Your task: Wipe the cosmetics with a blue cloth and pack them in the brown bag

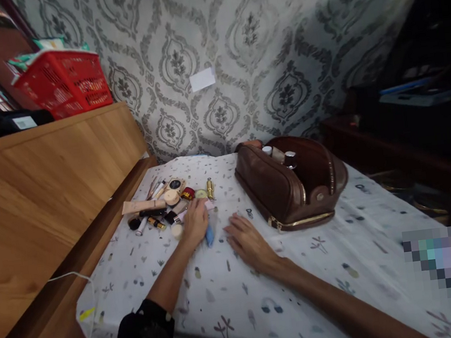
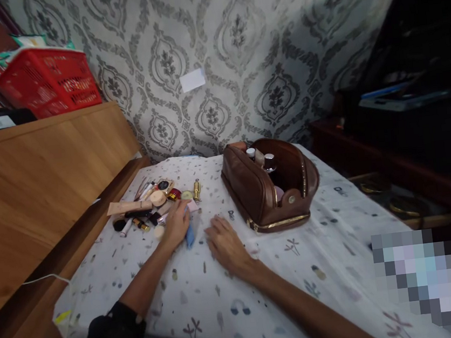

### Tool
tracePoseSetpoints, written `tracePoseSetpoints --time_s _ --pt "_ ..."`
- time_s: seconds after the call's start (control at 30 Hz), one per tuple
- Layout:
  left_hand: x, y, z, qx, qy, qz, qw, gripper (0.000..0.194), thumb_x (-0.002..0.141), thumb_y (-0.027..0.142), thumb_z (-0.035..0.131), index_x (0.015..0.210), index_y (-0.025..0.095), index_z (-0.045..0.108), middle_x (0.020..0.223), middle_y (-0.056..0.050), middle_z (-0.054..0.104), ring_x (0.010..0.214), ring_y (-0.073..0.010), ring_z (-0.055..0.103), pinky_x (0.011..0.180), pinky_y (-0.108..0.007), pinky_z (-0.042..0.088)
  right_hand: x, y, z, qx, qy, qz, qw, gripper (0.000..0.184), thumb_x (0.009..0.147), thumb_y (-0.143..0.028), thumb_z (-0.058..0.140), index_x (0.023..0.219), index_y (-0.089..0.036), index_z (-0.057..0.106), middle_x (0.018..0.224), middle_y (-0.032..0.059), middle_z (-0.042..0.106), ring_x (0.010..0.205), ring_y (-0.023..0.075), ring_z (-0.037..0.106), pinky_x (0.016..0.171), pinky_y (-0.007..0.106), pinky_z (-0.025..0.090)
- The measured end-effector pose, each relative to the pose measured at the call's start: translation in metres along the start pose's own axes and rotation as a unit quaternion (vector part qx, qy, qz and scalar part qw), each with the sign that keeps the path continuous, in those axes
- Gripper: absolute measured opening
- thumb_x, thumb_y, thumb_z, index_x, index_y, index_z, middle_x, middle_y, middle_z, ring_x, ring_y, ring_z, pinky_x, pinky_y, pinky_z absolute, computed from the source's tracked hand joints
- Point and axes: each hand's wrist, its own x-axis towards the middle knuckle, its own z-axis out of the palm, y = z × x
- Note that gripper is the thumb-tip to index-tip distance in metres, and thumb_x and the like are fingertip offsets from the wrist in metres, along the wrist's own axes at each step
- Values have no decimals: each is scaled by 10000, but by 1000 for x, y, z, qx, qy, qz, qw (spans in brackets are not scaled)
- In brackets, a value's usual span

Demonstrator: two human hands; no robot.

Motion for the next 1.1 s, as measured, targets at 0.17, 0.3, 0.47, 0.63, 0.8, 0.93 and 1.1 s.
tracePoseSetpoints --time_s 0.17,0.3,0.47,0.63,0.8,0.93,1.1 --pt "26 -2 0 110 -35 56 992 401 951 181 430 1343 178 513 1378 -131 526 1291 -278 425 1034 -412 397 -3 8 3 76 -8 56 996 243 888 -179 488 1035 -158 679 1189 154 655 1175 270 601 1000 455 511" --pt "48 0 8 192 -102 66 974 461 963 363 475 1386 177 485 1439 -162 489 1391 -319 335 1087 -493 327 -4 6 -2 90 -4 58 994 230 886 -182 487 999 -172 686 1176 147 661 1163 274 607 995 469 511" --pt "66 -2 11 239 -132 17 962 380 962 306 449 1227 95 620 1242 -205 629 1213 -320 535 1041 -511 353 -6 5 -4 89 -12 51 995 246 891 -175 480 1033 -161 680 1191 155 655 1181 276 597 1000 468 510" --pt "84 -13 -4 260 -140 -48 954 331 917 132 416 1013 75 727 1056 -223 700 1093 -301 622 923 -441 456 -8 6 -3 88 -22 49 995 251 891 -160 479 1043 -145 678 1199 166 647 1185 273 584 1006 475 502" --pt "115 -24 -19 262 -122 -122 950 390 965 215 366 1055 76 719 997 -216 714 976 -264 680 823 -339 506 -8 5 -4 94 -21 53 994 237 883 -147 493 1041 -139 670 1195 162 642 1181 267 578 1005 466 499" --pt "112 -21 -22 253 -105 -104 956 482 1010 248 246 1106 72 684 1064 -224 688 1024 -278 655 845 -371 493 -7 3 -7 94 -34 62 993 251 869 -130 499 1052 -135 670 1200 165 639 1183 271 578 1010 475 496" --pt "62 -10 -15 206 -145 60 966 327 968 451 463 1178 292 657 1224 -68 652 1236 -245 504 1040 -392 365 -8 3 -7 92 -35 58 993 258 873 -133 491 1060 -152 669 1215 157 636 1204 268 570 1020 474 493"
